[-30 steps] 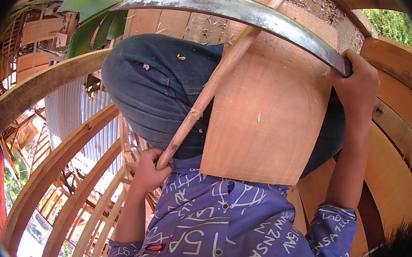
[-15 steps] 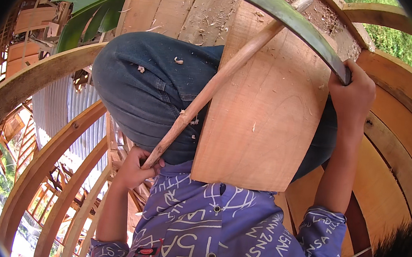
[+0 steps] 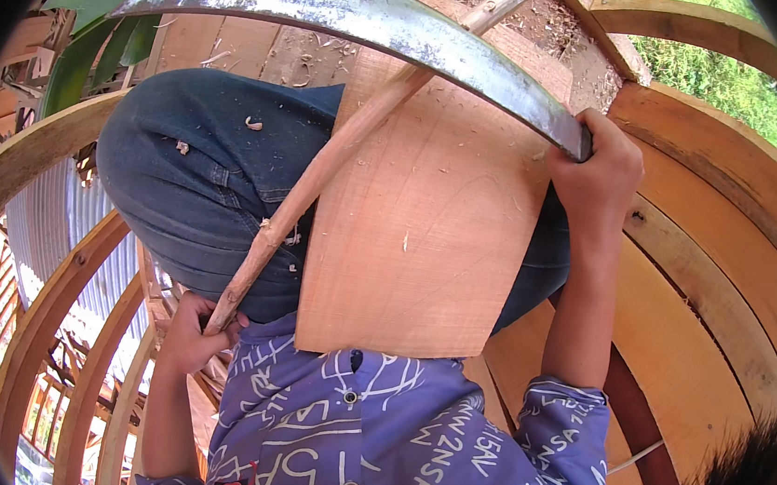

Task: The person sits cross-legged on a wooden platform and uses a large curved blade to shave and shape a rectangular piece of wood. They hold the wood steady with their left hand while repeatedly drawing the blade across the surface with their right hand to remove thin layers of material.

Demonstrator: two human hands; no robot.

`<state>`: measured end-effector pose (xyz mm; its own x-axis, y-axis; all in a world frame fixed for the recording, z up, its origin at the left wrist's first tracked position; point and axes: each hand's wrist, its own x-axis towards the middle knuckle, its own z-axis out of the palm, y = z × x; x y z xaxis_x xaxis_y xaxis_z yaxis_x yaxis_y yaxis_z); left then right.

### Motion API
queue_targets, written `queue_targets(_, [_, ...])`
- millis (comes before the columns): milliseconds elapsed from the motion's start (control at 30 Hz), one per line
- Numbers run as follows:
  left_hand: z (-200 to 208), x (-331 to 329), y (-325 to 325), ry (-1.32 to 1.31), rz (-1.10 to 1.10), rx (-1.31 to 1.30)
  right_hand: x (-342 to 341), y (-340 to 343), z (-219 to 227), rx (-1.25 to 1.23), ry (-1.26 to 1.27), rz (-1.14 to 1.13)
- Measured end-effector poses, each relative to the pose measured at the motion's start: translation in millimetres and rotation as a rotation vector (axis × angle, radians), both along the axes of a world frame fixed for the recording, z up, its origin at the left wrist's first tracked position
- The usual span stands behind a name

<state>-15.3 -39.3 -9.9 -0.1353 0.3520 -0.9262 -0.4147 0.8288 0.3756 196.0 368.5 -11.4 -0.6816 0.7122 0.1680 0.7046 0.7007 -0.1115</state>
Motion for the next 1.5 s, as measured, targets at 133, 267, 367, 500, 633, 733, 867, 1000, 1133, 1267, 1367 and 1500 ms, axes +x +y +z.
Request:
queue_targets(133, [-8,0,-3,0.005,-0.004,-0.012,-5,-12,7,-0.012,-0.046,-0.068])
queue_targets(267, [-11,0,-9,0.019,-0.037,-0.022,-17,-33,20,-0.059,-0.079,0.045])
queue_targets(367, [-12,3,-15,0.045,0.012,-0.009,-23,-40,26,-0.067,-0.078,0.116])
queue_targets(500, [-10,3,-16,0.028,0.000,-0.018,-13,-9,17,-0.017,-0.132,-0.047])
queue_targets(633, [-14,9,-24,0.020,0.101,0.017,-10,-11,10,-0.032,-0.120,-0.081])
queue_targets(733, [-20,7,-31,0.001,0.078,0.044,-16,-29,13,-0.054,-0.103,-0.032])
queue_targets(867, [-17,7,-32,0.024,0.090,0.041,-22,-34,19,-0.089,-0.033,0.090])
queue_targets(1000, [-10,8,-22,0.050,0.040,0.002,-2,5,13,0.039,-0.119,-0.105])
queue_targets(1133, [-7,2,-10,0.042,-0.077,-0.010,6,10,9,-0.055,-0.167,-0.248])
queue_targets(1267, [-7,7,-18,0.102,-0.013,-0.020,-6,-12,7,-0.117,-0.120,-0.138])
queue_targets(1367, [1,5,-8,0.076,-0.050,-0.076,-20,-35,9,-0.136,-0.126,0.029])
queue_targets(1500, [4,12,-14,0.150,-0.009,-0.049,-24,-24,10,-0.072,-0.100,0.029])
